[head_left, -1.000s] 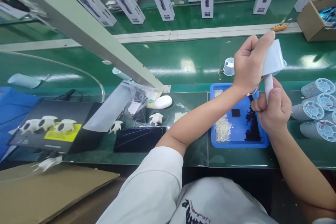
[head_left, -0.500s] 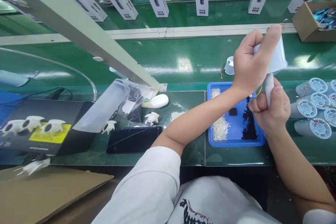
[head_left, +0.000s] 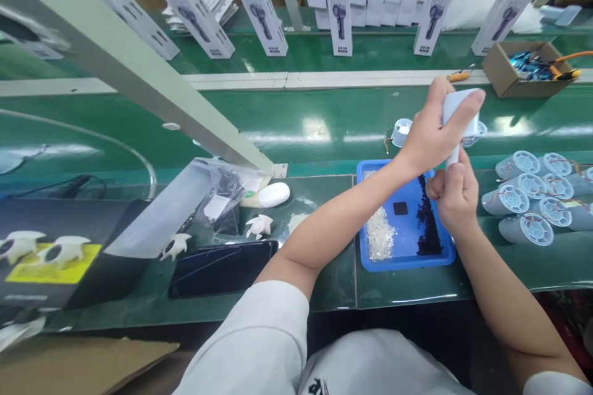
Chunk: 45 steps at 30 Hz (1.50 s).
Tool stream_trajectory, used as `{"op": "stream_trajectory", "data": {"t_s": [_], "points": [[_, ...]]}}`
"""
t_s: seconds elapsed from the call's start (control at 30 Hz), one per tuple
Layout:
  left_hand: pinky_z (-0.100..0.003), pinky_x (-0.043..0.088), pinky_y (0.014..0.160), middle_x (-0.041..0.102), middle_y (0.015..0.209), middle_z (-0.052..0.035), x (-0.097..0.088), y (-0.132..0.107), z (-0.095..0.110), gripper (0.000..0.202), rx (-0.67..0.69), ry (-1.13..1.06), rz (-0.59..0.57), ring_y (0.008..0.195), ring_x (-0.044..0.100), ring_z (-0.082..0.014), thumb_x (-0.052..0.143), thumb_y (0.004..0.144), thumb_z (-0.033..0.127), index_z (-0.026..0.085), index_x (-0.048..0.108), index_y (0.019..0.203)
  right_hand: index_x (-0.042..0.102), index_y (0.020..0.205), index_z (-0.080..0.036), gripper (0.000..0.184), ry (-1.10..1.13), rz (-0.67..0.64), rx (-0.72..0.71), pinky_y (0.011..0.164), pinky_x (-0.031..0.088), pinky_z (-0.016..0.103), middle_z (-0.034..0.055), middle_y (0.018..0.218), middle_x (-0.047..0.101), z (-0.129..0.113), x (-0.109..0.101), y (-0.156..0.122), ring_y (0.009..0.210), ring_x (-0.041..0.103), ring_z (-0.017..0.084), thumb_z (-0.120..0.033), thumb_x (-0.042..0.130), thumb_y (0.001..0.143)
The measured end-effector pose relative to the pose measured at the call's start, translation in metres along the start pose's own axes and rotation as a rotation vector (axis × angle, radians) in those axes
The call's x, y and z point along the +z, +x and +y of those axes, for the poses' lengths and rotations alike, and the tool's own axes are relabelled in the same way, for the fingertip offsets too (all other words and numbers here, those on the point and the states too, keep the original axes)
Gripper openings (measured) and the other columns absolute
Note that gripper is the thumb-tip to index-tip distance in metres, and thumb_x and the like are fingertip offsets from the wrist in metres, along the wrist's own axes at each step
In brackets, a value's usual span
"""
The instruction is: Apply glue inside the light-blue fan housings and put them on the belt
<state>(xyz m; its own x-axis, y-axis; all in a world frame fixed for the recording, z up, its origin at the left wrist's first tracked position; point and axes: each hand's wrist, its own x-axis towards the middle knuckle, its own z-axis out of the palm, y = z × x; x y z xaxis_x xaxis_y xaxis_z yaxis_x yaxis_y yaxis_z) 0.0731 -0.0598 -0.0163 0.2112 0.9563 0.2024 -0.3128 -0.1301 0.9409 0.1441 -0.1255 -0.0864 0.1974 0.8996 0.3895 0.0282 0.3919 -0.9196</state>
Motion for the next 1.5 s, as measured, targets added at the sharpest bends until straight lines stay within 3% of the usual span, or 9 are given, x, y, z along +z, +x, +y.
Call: {"op": "stream_trajectory", "data": {"t_s": [0.13,0.47,0.63,0.73,0.87,1.0,1.17,1.4,1.5], "points": [[-0.017,0.040,0.055,0.045,0.066,0.0061,-0.007,-0.001,-0.012,0.027,0.141,0.118,-0.171,0.055,0.051,-0.0056,0.056,0.094,0.033,0.022,0.033,0.084,0.049,0.137,-0.023,0.062,-0.043,0.033,-0.019,0.037,0.023,0.024,-0.0109,0.049,0.028,0.007,0.001,-0.006,0.037,0.022,0.009,-0.065,0.046,0.090],[-0.019,0.042,0.051,0.050,0.067,0.0055,-0.035,0.006,-0.003,0.043,0.239,0.120,-0.128,0.054,0.049,-0.0067,0.065,0.075,0.059,0.022,0.047,0.085,0.063,0.118,-0.015,0.055,-0.309,-0.046,0.005,0.048,0.034,0.025,-0.0063,0.054,0.041,-0.001,-0.020,-0.006,0.047,0.037,0.010,-0.059,0.043,0.091],[-0.023,0.047,0.062,0.065,0.083,-0.0014,-0.055,0.013,0.002,0.038,0.705,0.423,0.015,0.069,0.061,-0.0105,0.071,0.071,0.049,0.020,0.047,0.078,0.067,0.113,-0.015,0.049,-0.450,-0.007,0.121,0.053,0.038,0.027,-0.0025,0.059,0.050,-0.023,-0.045,-0.035,0.053,0.044,0.012,-0.053,0.042,0.093],[-0.019,0.046,0.061,0.066,0.091,-0.0021,-0.054,0.010,-0.002,0.041,0.975,0.502,-0.027,0.071,0.061,-0.0090,0.073,0.074,0.044,0.023,0.040,0.086,0.070,0.102,-0.016,0.047,-0.610,0.098,0.277,0.052,0.038,0.028,-0.0008,0.059,0.054,-0.018,-0.066,-0.067,0.053,0.046,0.014,-0.055,0.046,0.089],[-0.020,0.049,0.065,0.066,0.097,-0.0052,-0.043,0.001,-0.007,0.031,1.138,0.647,-0.204,0.082,0.065,-0.0114,0.066,0.083,0.042,0.024,0.048,0.099,0.069,0.100,-0.017,0.046,-0.763,0.216,0.421,0.052,0.041,0.031,-0.0014,0.054,0.051,-0.003,-0.081,-0.094,0.051,0.049,0.018,-0.055,0.047,0.086],[-0.017,0.047,0.057,0.065,0.093,-0.0040,-0.033,-0.008,-0.007,0.031,1.154,0.635,-0.225,0.073,0.063,-0.0091,0.065,0.084,0.045,0.023,0.044,0.093,0.068,0.104,-0.019,0.040,-0.776,0.315,0.201,0.078,0.051,0.042,0.0088,0.083,0.064,-0.001,-0.075,-0.098,0.078,0.060,0.024,-0.049,0.055,0.083],[-0.022,0.054,0.066,0.066,0.096,-0.0073,-0.018,-0.032,-0.008,0.031,1.171,0.630,-0.372,0.084,0.067,-0.0134,0.067,0.083,0.042,0.023,0.051,0.101,0.068,0.101,-0.021,0.041,-0.276,0.291,0.383,0.065,0.047,0.032,0.0045,0.084,0.062,-0.019,-0.058,-0.094,0.073,0.058,0.018,-0.055,0.060,0.080],[-0.027,0.058,0.072,0.066,0.102,-0.0101,0.012,-0.079,-0.024,0.035,0.980,0.418,-0.638,0.092,0.069,-0.0172,0.071,0.080,0.038,0.022,0.046,0.097,0.063,0.083,-0.021,0.048,0.725,0.136,0.578,0.051,0.044,0.028,-0.0006,0.067,0.061,-0.047,-0.046,-0.101,0.054,0.054,0.013,-0.068,0.064,0.075],[-0.036,0.059,0.086,0.065,0.113,-0.0164,0.020,-0.094,-0.025,0.034,0.914,0.543,-0.812,0.106,0.067,-0.0227,0.069,0.082,0.033,0.018,0.054,0.108,0.063,0.086,-0.022,0.035,0.861,0.261,0.609,0.053,0.047,0.027,-0.0004,0.073,0.065,-0.050,-0.051,-0.110,0.059,0.057,0.014,-0.058,0.062,0.083]]}}
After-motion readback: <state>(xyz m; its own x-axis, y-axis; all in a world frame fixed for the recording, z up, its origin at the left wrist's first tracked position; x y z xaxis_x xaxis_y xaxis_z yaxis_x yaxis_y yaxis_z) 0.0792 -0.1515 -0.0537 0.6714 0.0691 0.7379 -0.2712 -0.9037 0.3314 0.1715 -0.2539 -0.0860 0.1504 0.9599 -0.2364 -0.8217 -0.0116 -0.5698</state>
